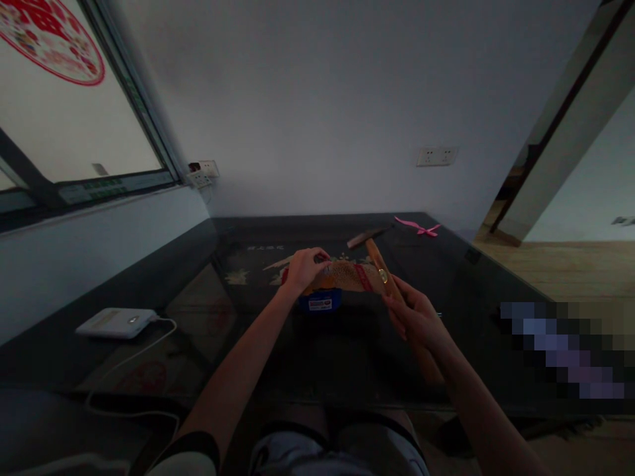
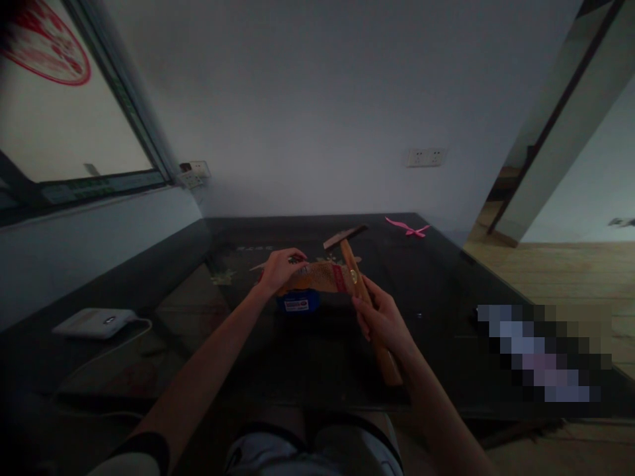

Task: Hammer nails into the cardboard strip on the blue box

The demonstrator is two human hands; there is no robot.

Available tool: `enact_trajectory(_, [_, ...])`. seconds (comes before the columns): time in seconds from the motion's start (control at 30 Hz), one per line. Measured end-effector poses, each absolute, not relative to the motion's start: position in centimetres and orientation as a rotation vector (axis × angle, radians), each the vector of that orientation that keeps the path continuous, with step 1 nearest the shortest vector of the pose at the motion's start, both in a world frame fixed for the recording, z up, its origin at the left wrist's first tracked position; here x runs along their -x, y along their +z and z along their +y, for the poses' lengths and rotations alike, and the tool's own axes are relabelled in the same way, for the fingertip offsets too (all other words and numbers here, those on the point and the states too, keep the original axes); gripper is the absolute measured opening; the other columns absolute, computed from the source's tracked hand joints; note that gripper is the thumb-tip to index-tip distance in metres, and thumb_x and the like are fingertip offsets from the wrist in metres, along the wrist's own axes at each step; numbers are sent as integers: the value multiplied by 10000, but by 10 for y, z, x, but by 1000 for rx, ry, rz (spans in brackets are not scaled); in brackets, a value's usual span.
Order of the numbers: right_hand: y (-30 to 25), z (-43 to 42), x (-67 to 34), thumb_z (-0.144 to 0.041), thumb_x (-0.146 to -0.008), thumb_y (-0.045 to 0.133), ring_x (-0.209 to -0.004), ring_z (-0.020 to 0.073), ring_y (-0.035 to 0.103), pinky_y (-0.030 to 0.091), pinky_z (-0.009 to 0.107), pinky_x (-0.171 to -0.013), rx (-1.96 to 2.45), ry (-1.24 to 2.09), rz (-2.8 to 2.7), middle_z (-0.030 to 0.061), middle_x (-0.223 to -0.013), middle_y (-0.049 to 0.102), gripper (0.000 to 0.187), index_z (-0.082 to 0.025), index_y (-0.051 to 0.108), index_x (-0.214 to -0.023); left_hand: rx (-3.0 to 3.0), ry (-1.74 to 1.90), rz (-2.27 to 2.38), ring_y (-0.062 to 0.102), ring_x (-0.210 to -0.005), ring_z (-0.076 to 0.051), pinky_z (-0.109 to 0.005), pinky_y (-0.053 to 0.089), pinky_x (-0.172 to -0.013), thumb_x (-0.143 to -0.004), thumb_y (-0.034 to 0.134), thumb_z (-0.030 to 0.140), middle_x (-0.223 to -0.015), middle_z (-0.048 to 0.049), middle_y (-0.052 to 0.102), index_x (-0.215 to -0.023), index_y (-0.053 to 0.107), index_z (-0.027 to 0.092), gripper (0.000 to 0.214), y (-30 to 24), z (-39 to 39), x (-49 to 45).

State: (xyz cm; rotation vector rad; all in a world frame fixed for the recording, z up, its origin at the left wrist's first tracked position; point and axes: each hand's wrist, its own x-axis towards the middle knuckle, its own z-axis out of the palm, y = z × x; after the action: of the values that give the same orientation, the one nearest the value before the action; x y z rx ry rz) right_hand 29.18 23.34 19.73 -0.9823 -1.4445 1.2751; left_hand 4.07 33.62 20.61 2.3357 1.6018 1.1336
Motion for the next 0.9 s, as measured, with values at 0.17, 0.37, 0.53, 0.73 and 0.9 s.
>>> enact_trajectory(0.17, [248, 228, -291, -313, -761, 599, -318, 68, 391, 323, 164, -277, 1071, 1164, -1641, -87, -446, 449, 678, -116, 376, -1370, -2282, 1116, 1606, 627, -776, -160, -266, 455, -744, -753, 663, 281, -819, -21, 700, -810, 700, 198, 107, 204, 338, -40])
enact_trajectory(0.37, [273, 236, -284, -251, -777, 585, -306, 59, 403, 332, 159, -274, 1054, 1117, -1878, -70, -472, 486, 543, -142, 477, -1298, -2322, 1124, 1692, 601, -816, -173, -283, 448, -765, -715, 704, 318, -857, -45, 655, -749, 711, 179, 144, 208, 338, -41])
enact_trajectory(0.53, [274, 241, -280, -208, -780, 563, -300, 65, 422, 341, 160, -269, 1088, 1067, -2009, -63, -474, 484, 466, -152, 540, -1241, -2313, 1050, 1684, 607, -784, -184, -275, 455, -727, -688, 720, 338, -816, -45, 656, -729, 716, 168, 175, 210, 342, -41])
enact_trajectory(0.73, [276, 236, -276, -201, -781, 561, -299, 70, 422, 342, 165, -274, 1103, 1016, -1961, -62, -464, 482, 489, -130, 512, -1262, -2245, 1059, 1688, 625, -734, -187, -282, 463, -700, -708, 699, 342, -764, -59, 679, -719, 708, 160, 183, 209, 346, -41])
enact_trajectory(0.9, [269, 240, -273, -163, -756, 573, -296, 55, 420, 332, 157, -277, 1081, 1044, -2022, -53, -510, 518, 413, -158, 585, -1168, -2212, 994, 1785, 638, -752, -220, -306, 467, -708, -685, 716, 362, -779, -81, 694, -729, 707, 154, 213, 207, 347, -43])
